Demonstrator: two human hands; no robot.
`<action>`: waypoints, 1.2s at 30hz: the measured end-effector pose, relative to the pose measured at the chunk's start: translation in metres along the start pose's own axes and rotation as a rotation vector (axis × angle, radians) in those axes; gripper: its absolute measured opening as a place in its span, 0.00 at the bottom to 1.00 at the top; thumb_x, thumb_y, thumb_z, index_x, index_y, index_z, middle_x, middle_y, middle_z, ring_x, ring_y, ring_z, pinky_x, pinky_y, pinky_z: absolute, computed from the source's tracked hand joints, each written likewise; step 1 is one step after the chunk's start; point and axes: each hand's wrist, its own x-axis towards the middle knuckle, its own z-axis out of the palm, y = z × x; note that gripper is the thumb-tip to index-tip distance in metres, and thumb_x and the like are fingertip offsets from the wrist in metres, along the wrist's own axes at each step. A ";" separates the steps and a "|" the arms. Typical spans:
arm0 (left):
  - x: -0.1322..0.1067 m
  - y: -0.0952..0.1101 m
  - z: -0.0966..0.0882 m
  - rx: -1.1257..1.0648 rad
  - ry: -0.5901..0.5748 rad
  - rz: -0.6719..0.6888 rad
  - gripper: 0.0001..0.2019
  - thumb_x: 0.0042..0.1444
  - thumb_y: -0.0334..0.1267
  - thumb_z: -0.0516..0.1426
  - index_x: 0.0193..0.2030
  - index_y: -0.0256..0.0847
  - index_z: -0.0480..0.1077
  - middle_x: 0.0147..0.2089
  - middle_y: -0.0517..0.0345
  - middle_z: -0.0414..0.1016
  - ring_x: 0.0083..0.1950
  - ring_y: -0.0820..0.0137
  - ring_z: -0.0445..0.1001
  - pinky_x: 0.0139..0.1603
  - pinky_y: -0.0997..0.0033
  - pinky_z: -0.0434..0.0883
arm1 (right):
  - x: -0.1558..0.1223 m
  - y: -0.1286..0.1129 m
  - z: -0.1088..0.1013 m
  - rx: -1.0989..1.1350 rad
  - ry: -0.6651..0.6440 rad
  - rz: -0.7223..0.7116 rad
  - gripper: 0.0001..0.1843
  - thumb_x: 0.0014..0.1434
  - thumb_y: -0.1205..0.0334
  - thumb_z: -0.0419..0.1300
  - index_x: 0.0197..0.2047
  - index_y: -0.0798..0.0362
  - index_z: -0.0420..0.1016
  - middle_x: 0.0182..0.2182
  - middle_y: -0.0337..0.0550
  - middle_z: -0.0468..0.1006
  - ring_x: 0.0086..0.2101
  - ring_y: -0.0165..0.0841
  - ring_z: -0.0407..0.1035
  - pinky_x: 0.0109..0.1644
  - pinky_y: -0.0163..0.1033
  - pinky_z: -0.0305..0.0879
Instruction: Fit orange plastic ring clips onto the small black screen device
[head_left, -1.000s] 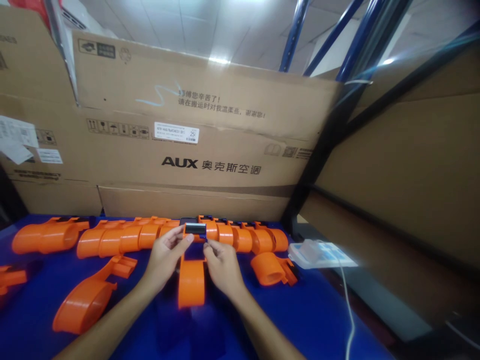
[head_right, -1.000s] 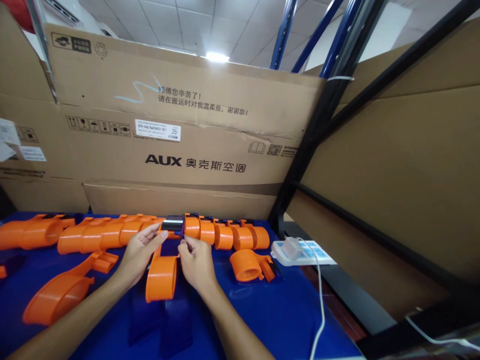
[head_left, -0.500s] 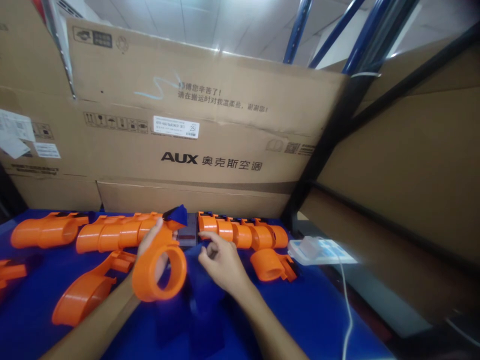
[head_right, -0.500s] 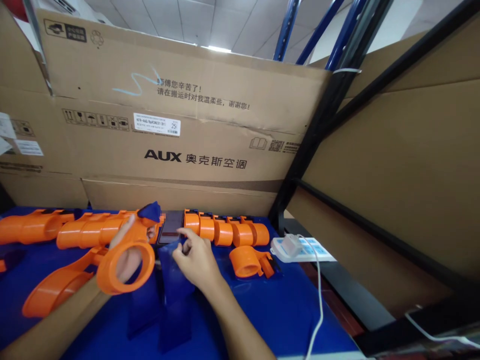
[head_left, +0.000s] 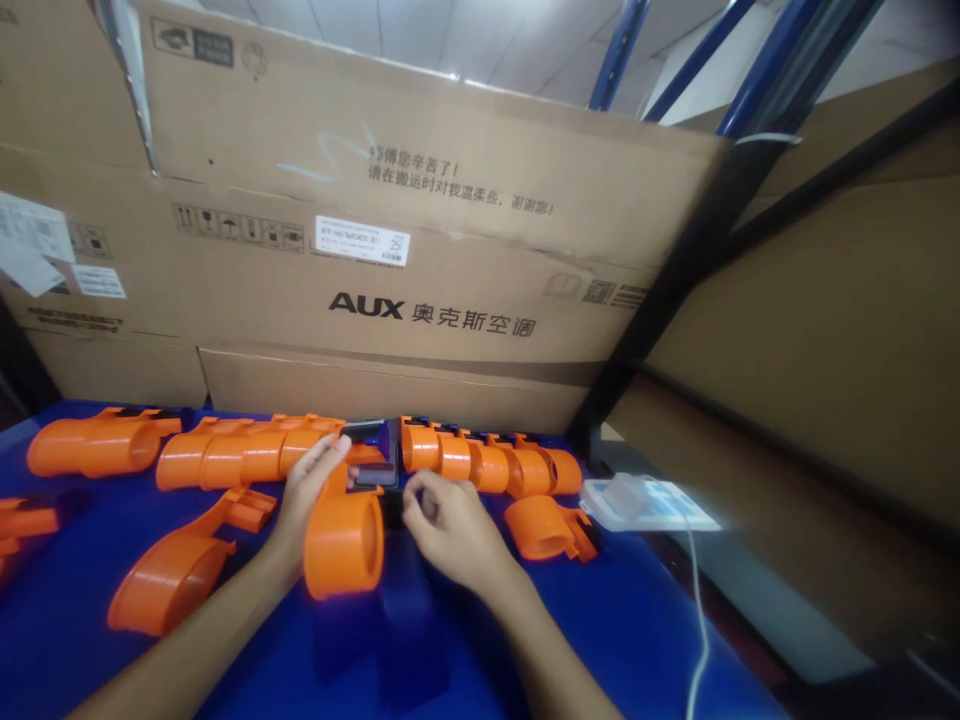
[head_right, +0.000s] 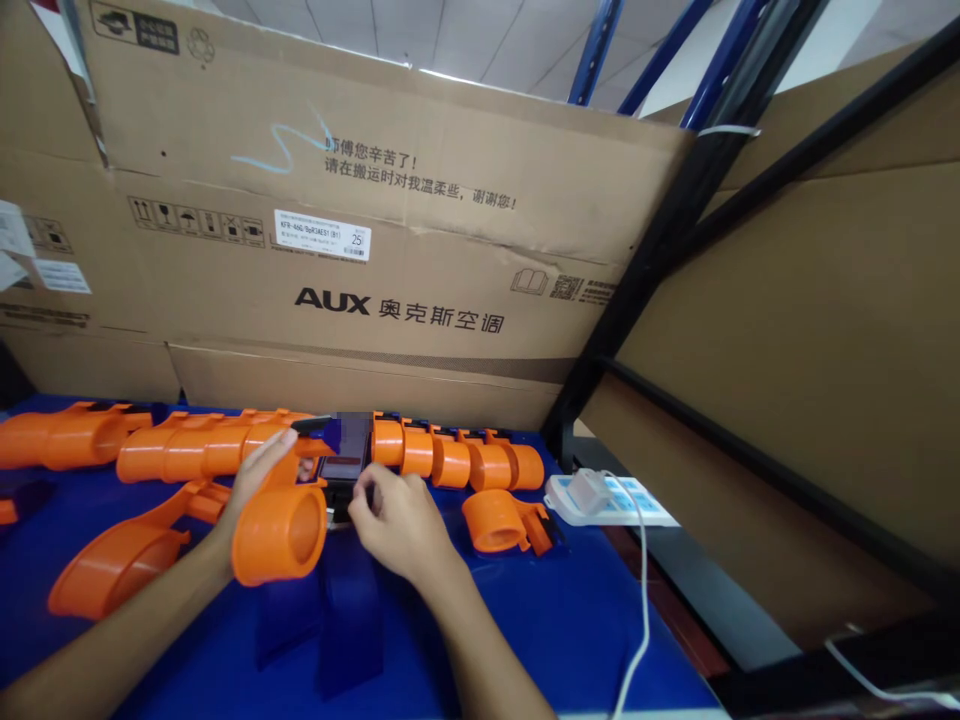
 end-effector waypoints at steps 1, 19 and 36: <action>-0.001 -0.001 0.001 0.029 -0.003 0.012 0.19 0.47 0.50 0.69 0.39 0.40 0.74 0.30 0.61 0.77 0.29 0.70 0.76 0.33 0.73 0.73 | 0.001 0.000 0.000 0.034 0.047 -0.008 0.08 0.62 0.64 0.57 0.43 0.52 0.76 0.21 0.36 0.73 0.21 0.29 0.65 0.26 0.32 0.55; -0.027 -0.013 0.015 0.263 -0.281 0.042 0.16 0.58 0.49 0.61 0.45 0.39 0.71 0.17 0.69 0.62 0.16 0.78 0.58 0.20 0.79 0.57 | -0.001 0.011 0.021 -0.052 0.291 -0.243 0.16 0.64 0.63 0.57 0.55 0.56 0.72 0.34 0.47 0.81 0.30 0.35 0.74 0.36 0.39 0.72; -0.017 -0.013 0.015 0.085 -0.192 -0.085 0.17 0.56 0.50 0.64 0.45 0.39 0.72 0.20 0.67 0.65 0.17 0.79 0.60 0.19 0.79 0.58 | 0.005 0.023 0.021 -0.136 0.192 -0.363 0.25 0.68 0.64 0.54 0.67 0.54 0.63 0.42 0.53 0.80 0.39 0.40 0.76 0.46 0.46 0.76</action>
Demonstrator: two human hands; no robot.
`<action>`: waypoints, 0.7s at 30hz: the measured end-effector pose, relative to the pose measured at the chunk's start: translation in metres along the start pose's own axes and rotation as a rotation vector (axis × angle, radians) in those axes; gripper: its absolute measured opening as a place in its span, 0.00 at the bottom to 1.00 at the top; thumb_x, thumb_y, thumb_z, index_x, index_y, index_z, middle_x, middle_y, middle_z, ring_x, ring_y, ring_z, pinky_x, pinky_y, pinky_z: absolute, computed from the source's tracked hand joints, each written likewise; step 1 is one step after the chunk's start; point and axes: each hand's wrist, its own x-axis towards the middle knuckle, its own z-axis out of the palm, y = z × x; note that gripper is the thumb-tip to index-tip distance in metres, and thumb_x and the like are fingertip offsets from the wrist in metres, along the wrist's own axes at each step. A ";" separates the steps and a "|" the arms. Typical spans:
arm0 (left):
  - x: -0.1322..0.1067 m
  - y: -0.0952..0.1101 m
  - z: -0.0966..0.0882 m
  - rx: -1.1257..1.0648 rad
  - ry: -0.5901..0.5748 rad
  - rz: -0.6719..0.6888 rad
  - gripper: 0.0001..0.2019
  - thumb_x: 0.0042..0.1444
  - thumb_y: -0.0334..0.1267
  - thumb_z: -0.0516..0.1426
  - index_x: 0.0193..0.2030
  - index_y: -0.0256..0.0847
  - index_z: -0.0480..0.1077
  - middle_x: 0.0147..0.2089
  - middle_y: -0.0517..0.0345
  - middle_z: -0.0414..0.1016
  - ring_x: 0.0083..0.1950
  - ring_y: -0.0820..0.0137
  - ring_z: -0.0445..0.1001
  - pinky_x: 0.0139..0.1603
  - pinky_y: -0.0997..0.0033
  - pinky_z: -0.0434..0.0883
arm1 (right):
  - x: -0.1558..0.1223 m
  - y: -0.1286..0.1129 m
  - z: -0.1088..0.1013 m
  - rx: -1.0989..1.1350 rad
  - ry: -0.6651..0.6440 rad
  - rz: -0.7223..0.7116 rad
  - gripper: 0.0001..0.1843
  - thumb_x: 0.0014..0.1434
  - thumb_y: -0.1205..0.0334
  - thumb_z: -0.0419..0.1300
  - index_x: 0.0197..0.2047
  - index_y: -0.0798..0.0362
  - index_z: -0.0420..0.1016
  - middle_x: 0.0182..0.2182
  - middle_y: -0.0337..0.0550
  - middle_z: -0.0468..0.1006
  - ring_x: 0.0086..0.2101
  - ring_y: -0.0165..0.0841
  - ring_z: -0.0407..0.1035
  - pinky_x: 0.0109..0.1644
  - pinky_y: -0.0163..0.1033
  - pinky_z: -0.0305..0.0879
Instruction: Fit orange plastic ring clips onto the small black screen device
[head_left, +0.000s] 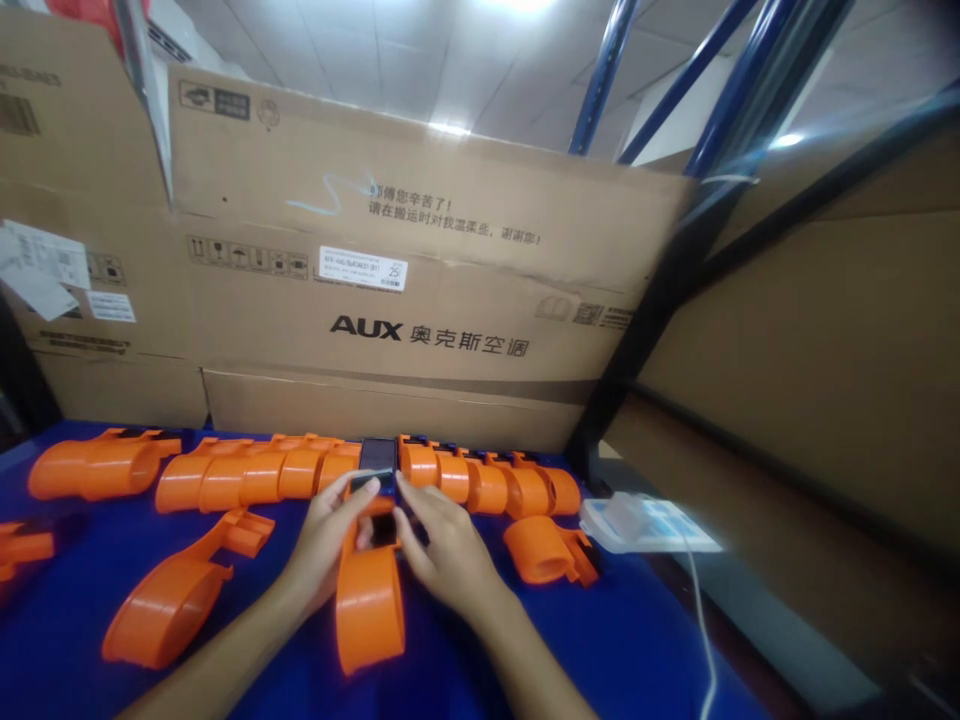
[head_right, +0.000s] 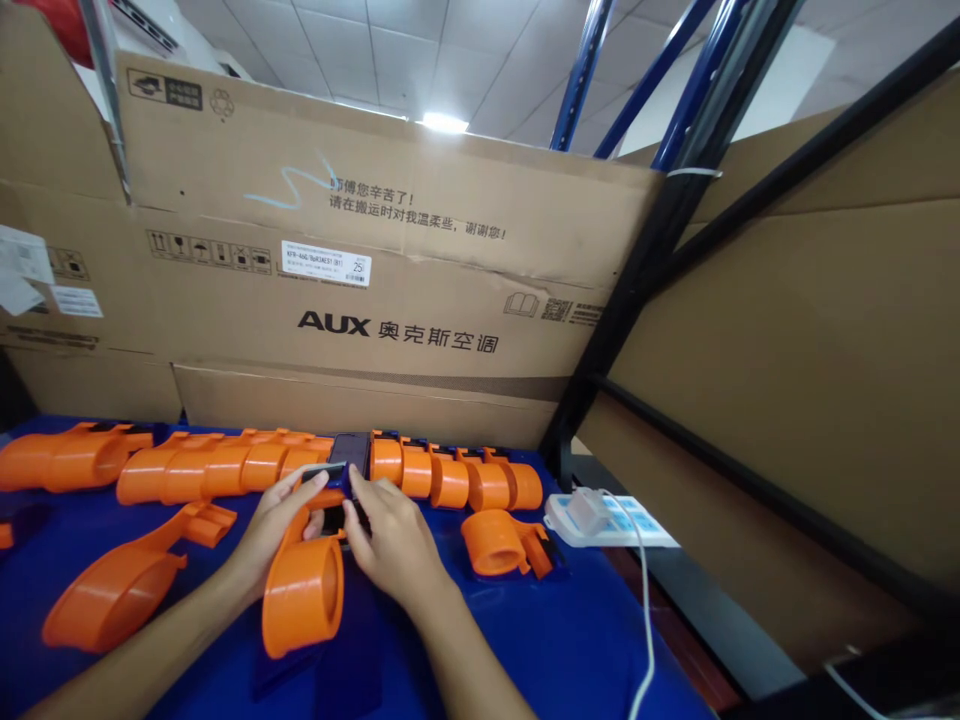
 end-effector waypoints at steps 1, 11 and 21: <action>0.000 0.001 0.001 -0.016 0.008 -0.004 0.18 0.55 0.50 0.64 0.45 0.39 0.72 0.21 0.67 0.65 0.17 0.79 0.61 0.19 0.79 0.58 | 0.000 0.000 0.001 -0.012 -0.013 -0.006 0.26 0.67 0.65 0.54 0.68 0.54 0.62 0.43 0.53 0.80 0.39 0.40 0.76 0.46 0.46 0.76; -0.007 0.004 0.006 -0.065 -0.030 -0.050 0.19 0.53 0.47 0.67 0.46 0.37 0.73 0.25 0.64 0.69 0.18 0.81 0.60 0.19 0.79 0.59 | -0.007 -0.001 0.017 -0.187 0.052 -0.034 0.34 0.58 0.75 0.54 0.69 0.61 0.60 0.37 0.52 0.81 0.37 0.41 0.76 0.43 0.45 0.77; -0.007 0.004 0.007 -0.111 -0.048 -0.095 0.18 0.50 0.48 0.68 0.40 0.39 0.70 0.22 0.69 0.66 0.17 0.82 0.55 0.19 0.80 0.56 | -0.010 -0.007 0.018 -0.248 0.035 -0.066 0.31 0.61 0.75 0.51 0.68 0.63 0.60 0.34 0.53 0.81 0.32 0.40 0.75 0.40 0.45 0.77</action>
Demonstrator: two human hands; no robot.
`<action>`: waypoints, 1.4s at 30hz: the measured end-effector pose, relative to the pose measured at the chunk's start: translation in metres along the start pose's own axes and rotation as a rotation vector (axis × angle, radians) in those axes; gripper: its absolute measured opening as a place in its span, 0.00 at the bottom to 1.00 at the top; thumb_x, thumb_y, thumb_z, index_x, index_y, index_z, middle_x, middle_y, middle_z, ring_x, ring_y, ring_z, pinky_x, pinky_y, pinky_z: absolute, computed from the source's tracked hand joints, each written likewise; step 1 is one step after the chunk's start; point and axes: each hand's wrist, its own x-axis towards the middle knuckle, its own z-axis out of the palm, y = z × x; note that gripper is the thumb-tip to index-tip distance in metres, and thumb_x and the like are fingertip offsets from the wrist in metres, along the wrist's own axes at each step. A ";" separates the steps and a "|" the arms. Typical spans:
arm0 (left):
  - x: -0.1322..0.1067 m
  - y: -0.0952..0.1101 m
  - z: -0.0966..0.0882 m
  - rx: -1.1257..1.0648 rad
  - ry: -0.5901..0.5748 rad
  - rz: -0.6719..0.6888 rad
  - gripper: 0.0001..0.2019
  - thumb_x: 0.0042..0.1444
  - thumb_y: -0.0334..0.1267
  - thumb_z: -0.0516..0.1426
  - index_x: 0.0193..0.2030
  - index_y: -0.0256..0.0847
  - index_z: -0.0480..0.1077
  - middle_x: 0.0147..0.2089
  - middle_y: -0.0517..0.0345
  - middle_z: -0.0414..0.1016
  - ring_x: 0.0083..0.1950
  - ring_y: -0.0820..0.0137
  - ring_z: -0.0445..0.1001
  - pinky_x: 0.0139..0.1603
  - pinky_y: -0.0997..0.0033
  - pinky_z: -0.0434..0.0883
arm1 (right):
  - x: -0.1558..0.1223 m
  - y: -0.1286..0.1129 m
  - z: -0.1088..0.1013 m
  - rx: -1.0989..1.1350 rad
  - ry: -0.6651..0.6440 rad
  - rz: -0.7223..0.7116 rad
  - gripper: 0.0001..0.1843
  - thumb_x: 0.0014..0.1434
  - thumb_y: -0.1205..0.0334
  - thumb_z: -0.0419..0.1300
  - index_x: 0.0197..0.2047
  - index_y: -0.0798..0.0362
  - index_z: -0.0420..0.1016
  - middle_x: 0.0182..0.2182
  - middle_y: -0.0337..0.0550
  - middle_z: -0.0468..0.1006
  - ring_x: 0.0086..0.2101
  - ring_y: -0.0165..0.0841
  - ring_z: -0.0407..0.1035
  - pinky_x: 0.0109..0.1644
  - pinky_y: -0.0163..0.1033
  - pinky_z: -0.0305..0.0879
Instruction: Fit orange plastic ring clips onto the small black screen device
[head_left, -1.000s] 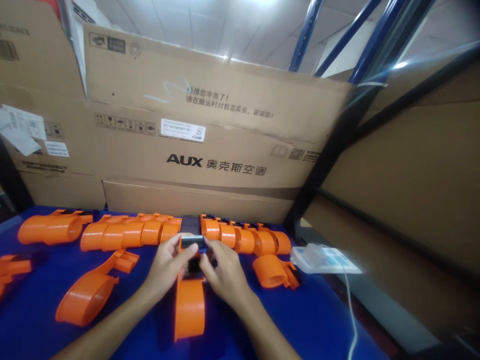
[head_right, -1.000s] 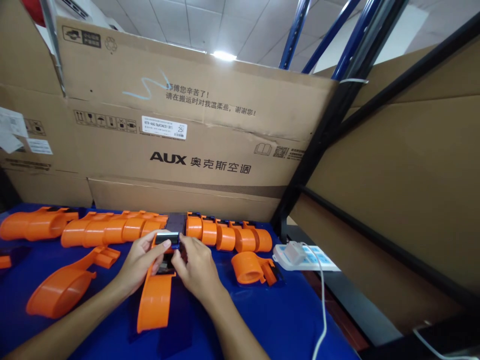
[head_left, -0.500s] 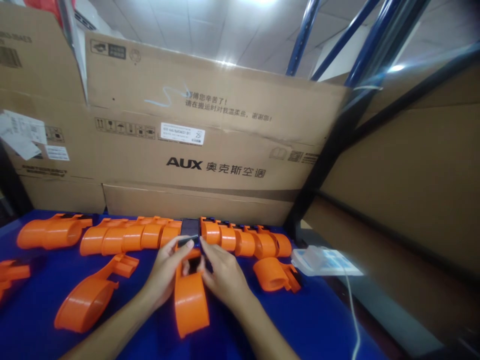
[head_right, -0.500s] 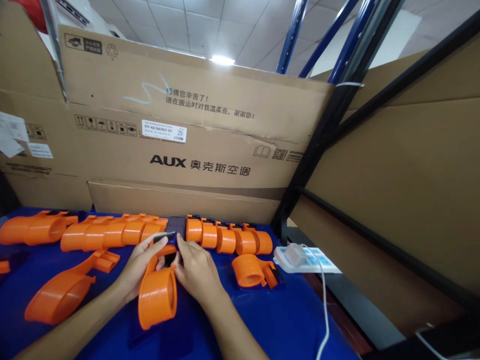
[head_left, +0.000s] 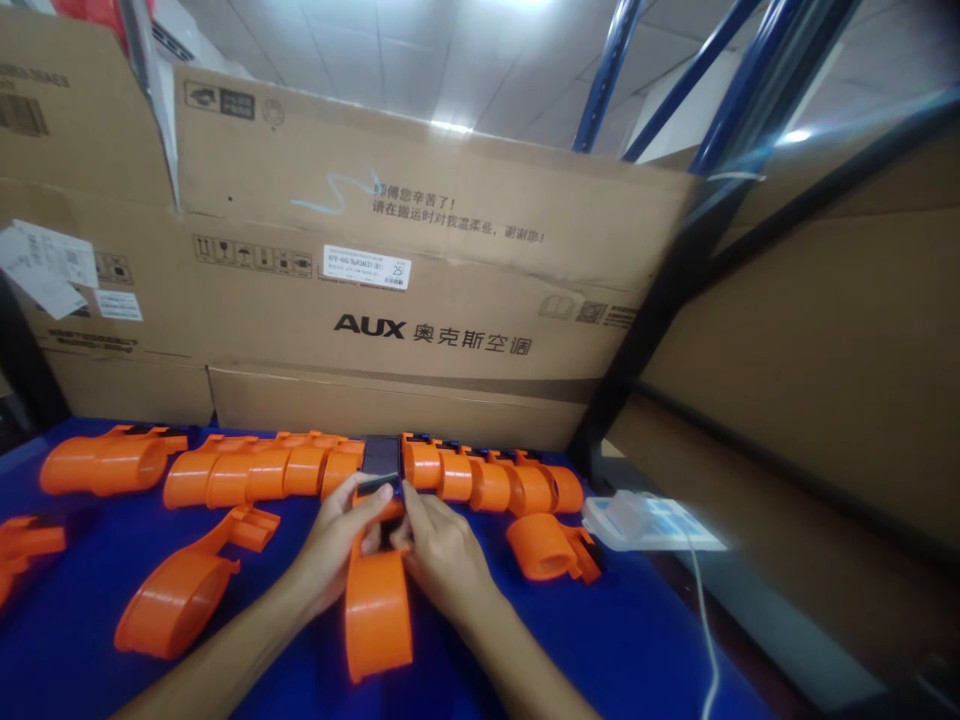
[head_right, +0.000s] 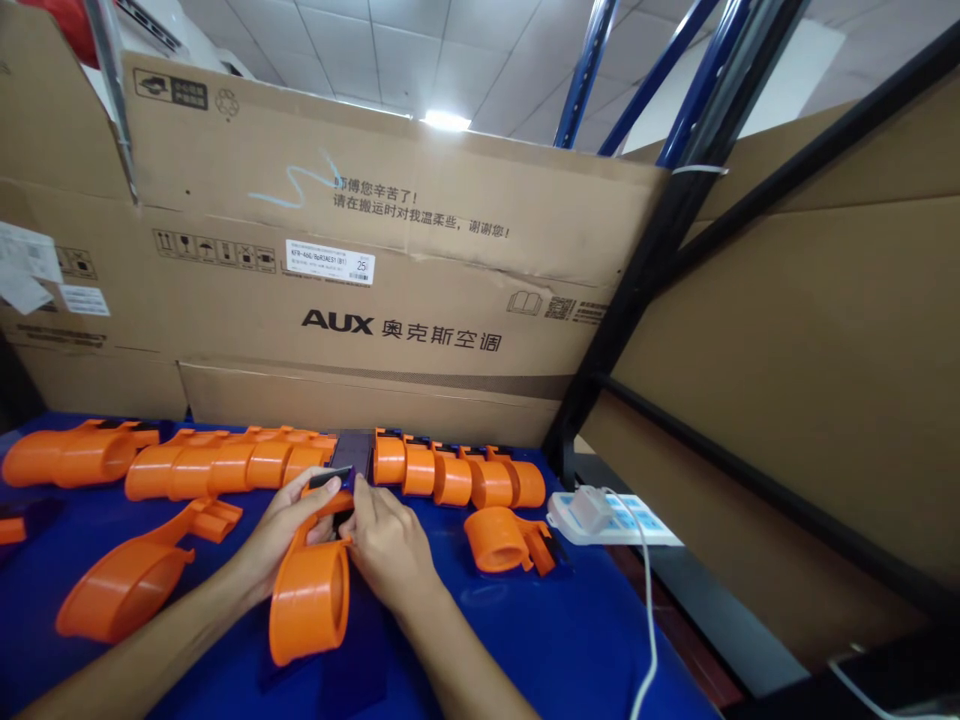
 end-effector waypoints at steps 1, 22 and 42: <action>0.000 0.000 0.000 0.000 -0.002 -0.005 0.18 0.50 0.48 0.68 0.40 0.40 0.70 0.21 0.69 0.66 0.17 0.82 0.55 0.19 0.80 0.56 | 0.000 0.000 0.000 0.004 -0.002 -0.003 0.31 0.61 0.75 0.51 0.68 0.63 0.60 0.34 0.53 0.81 0.33 0.40 0.75 0.40 0.45 0.77; -0.003 0.006 -0.004 0.219 -0.071 0.084 0.16 0.53 0.49 0.64 0.41 0.40 0.69 0.15 0.69 0.65 0.11 0.81 0.52 0.14 0.80 0.51 | 0.015 0.026 -0.032 0.491 0.051 0.350 0.13 0.69 0.64 0.48 0.43 0.54 0.73 0.30 0.42 0.80 0.27 0.32 0.73 0.33 0.35 0.67; 0.001 -0.006 -0.010 0.273 -0.006 0.053 0.19 0.51 0.49 0.66 0.43 0.41 0.70 0.13 0.72 0.61 0.12 0.79 0.54 0.16 0.80 0.54 | 0.010 0.037 -0.054 0.152 -0.291 0.386 0.07 0.58 0.70 0.61 0.40 0.51 0.77 0.21 0.36 0.74 0.23 0.31 0.68 0.26 0.33 0.55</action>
